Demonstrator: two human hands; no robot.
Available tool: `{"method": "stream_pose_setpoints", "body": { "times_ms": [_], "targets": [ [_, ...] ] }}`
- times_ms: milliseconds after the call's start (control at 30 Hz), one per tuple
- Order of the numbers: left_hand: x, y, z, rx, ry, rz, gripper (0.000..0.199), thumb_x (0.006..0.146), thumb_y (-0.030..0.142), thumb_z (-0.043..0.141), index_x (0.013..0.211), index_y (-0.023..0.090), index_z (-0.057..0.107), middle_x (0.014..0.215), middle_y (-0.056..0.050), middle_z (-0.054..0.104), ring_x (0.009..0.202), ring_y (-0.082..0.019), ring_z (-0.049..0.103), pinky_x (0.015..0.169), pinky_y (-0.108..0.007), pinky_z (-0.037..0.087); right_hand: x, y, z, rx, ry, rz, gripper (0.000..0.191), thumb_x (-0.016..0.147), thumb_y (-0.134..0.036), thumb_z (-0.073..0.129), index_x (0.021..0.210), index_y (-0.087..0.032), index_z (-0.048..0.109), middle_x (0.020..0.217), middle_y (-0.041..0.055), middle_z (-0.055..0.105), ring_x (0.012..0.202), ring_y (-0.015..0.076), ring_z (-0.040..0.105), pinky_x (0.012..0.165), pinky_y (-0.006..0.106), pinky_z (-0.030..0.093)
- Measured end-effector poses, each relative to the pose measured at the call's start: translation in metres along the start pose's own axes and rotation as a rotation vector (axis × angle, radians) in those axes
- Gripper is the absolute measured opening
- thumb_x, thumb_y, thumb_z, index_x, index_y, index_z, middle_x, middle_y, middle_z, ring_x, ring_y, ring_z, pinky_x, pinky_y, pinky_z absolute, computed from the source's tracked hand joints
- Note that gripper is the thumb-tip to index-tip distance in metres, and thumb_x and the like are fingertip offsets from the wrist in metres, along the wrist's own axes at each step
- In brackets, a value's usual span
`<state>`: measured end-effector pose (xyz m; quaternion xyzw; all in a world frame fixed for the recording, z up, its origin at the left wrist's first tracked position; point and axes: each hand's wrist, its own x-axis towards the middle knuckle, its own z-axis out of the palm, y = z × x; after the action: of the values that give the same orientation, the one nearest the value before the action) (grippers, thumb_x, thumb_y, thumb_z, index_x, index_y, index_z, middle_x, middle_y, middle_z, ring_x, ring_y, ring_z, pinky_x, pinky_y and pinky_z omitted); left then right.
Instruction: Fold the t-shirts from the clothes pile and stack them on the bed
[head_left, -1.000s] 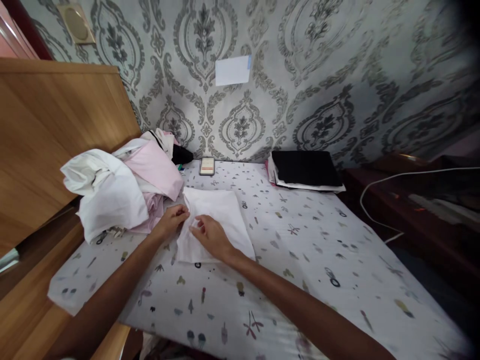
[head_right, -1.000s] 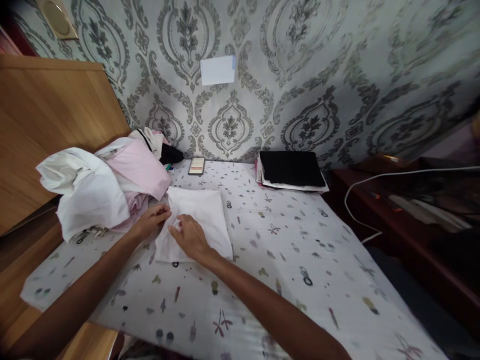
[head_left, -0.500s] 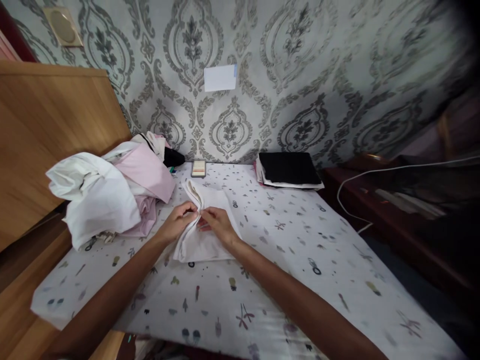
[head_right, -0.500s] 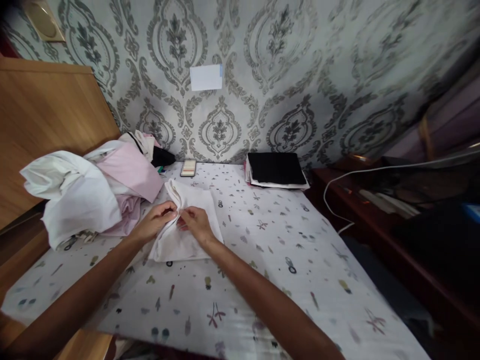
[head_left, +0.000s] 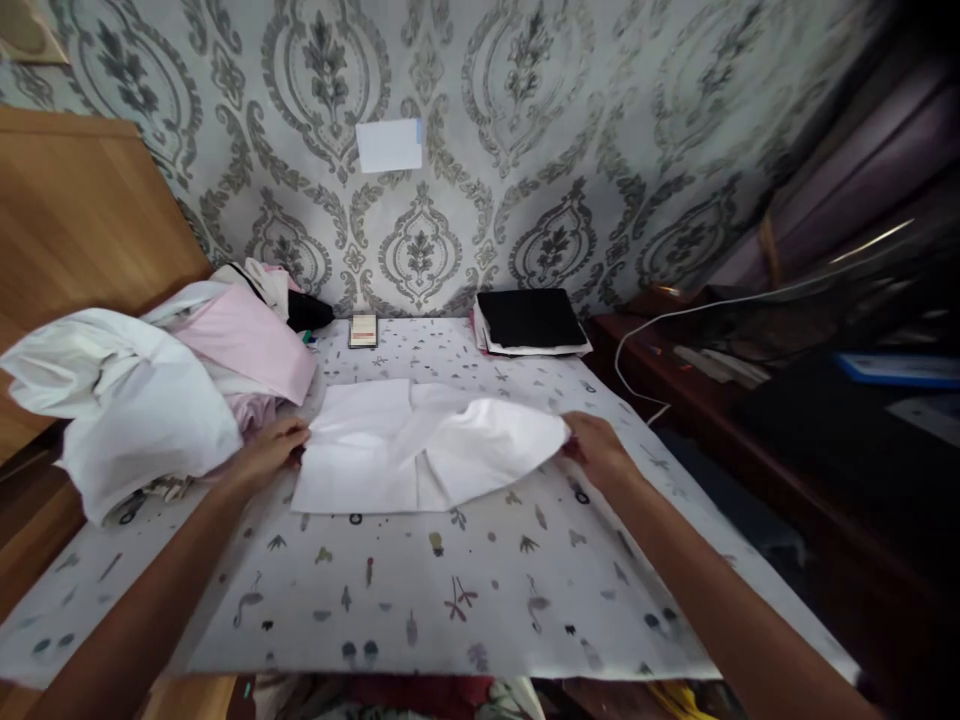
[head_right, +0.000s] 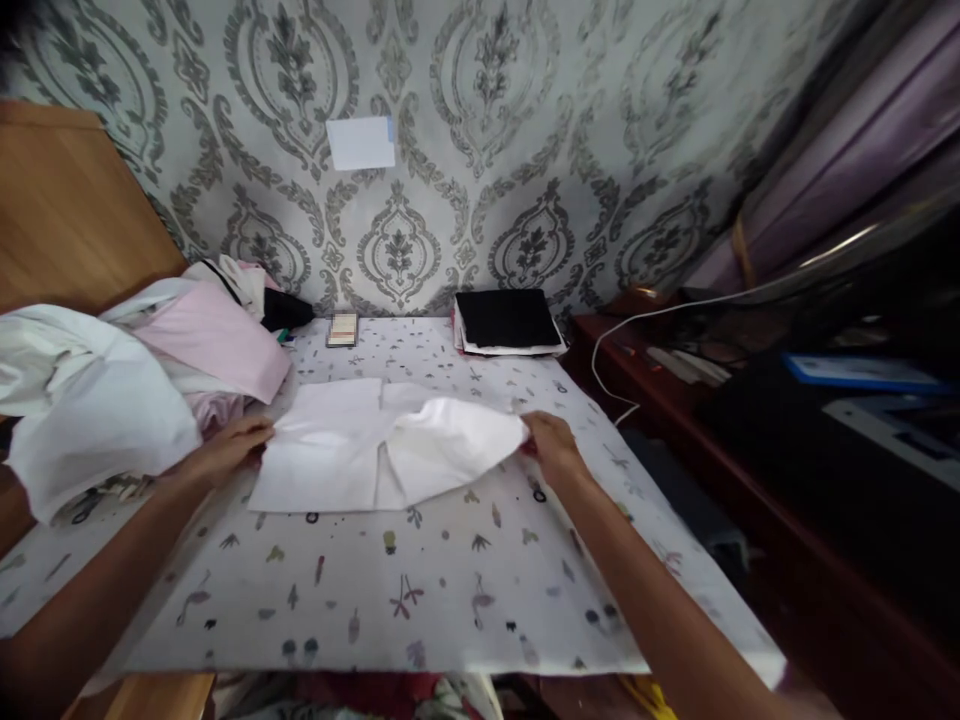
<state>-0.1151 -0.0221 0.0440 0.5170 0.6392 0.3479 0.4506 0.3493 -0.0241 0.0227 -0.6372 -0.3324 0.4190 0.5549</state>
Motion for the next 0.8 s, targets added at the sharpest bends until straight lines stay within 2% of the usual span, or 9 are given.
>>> {"method": "stream_pose_setpoints", "body": {
  "times_ms": [100, 200, 267, 367, 433, 500, 633, 700, 800],
  "targets": [
    [0.003, -0.014, 0.004, 0.153, 0.008, 0.026, 0.026, 0.068, 0.046, 0.062, 0.064, 0.023, 0.050, 0.056, 0.003, 0.047, 0.050, -0.016, 0.047, 0.049, -0.027, 0.037, -0.013, 0.016, -0.018, -0.178, 0.054, -0.122, 0.020, 0.066, -0.037, 0.070, 0.068, -0.020, 0.060, 0.064, 0.0014, 0.061, 0.055, 0.0164, 0.057, 0.046, 0.028, 0.049],
    [0.004, -0.012, 0.007, 0.368, 0.079, 0.110, 0.015, 0.076, 0.039, 0.053, 0.073, 0.023, 0.054, 0.066, 0.000, 0.057, 0.061, -0.021, 0.057, 0.057, -0.031, 0.045, -0.035, 0.013, -0.012, -0.487, 0.055, -0.535, 0.027, 0.081, -0.045, 0.061, 0.090, -0.020, 0.066, 0.096, 0.0104, 0.068, 0.087, 0.0259, 0.065, 0.074, 0.041, 0.058],
    [0.001, -0.008, 0.009, 0.549, 0.152, 0.224, 0.013, 0.080, 0.034, 0.051, 0.083, 0.023, 0.056, 0.080, -0.004, 0.063, 0.076, -0.025, 0.062, 0.070, -0.036, 0.049, -0.054, 0.009, 0.000, -0.670, -0.099, -0.769, 0.033, 0.091, -0.045, 0.054, 0.107, -0.020, 0.068, 0.114, 0.0138, 0.066, 0.106, 0.0299, 0.063, 0.092, 0.047, 0.054],
    [-0.006, 0.000, 0.018, 0.800, 0.258, 0.441, 0.021, 0.084, 0.030, 0.048, 0.101, 0.021, 0.058, 0.102, -0.011, 0.064, 0.101, -0.031, 0.061, 0.089, -0.042, 0.048, -0.079, 0.007, 0.027, -0.864, -0.439, -0.927, 0.044, 0.092, -0.038, 0.057, 0.133, -0.021, 0.059, 0.137, 0.0147, 0.057, 0.126, 0.0320, 0.054, 0.105, 0.050, 0.047],
    [-0.014, 0.007, 0.030, 0.889, 0.215, 0.585, 0.024, 0.089, 0.027, 0.045, 0.107, 0.021, 0.060, 0.110, -0.013, 0.062, 0.110, -0.032, 0.057, 0.095, -0.044, 0.045, -0.089, 0.008, 0.049, -0.988, -0.549, -0.962, 0.056, 0.090, -0.031, 0.061, 0.144, -0.022, 0.051, 0.143, 0.0156, 0.052, 0.131, 0.0334, 0.049, 0.107, 0.052, 0.044],
    [-0.021, 0.016, 0.048, 0.896, 0.033, 0.688, 0.025, 0.093, 0.025, 0.041, 0.107, 0.021, 0.062, 0.111, -0.011, 0.061, 0.110, -0.029, 0.056, 0.097, -0.041, 0.045, -0.094, 0.007, 0.069, -1.101, -0.553, -0.948, 0.059, 0.088, -0.021, 0.061, 0.145, -0.020, 0.050, 0.135, 0.0164, 0.056, 0.125, 0.0332, 0.052, 0.103, 0.051, 0.045],
    [-0.028, 0.030, 0.089, 0.917, -0.341, 0.815, 0.032, 0.097, 0.019, 0.039, 0.116, 0.021, 0.065, 0.108, -0.009, 0.060, 0.101, -0.024, 0.056, 0.087, -0.035, 0.048, -0.092, -0.008, 0.098, -1.219, -0.522, -0.784, 0.034, 0.087, -0.008, 0.051, 0.115, -0.019, 0.069, 0.104, 0.0110, 0.064, 0.091, 0.0234, 0.061, 0.078, 0.033, 0.048],
    [-0.027, 0.035, 0.103, 0.999, -0.382, 0.863, 0.038, 0.097, 0.013, 0.037, 0.121, 0.024, 0.064, 0.102, -0.007, 0.059, 0.096, -0.024, 0.056, 0.083, -0.035, 0.047, -0.088, -0.016, 0.102, -1.113, -0.518, -0.725, 0.025, 0.089, -0.010, 0.047, 0.094, -0.019, 0.070, 0.092, 0.0062, 0.064, 0.080, 0.0183, 0.060, 0.071, 0.027, 0.044],
    [-0.021, 0.041, 0.111, 1.122, -0.357, 0.881, 0.044, 0.094, 0.010, 0.038, 0.126, 0.028, 0.063, 0.097, -0.006, 0.060, 0.093, -0.025, 0.057, 0.077, -0.034, 0.045, -0.077, -0.025, 0.098, -0.746, -0.479, -0.703, 0.023, 0.089, -0.017, 0.044, 0.076, -0.020, 0.062, 0.075, 0.0006, 0.061, 0.071, 0.0147, 0.057, 0.066, 0.024, 0.040]
  ]
}}
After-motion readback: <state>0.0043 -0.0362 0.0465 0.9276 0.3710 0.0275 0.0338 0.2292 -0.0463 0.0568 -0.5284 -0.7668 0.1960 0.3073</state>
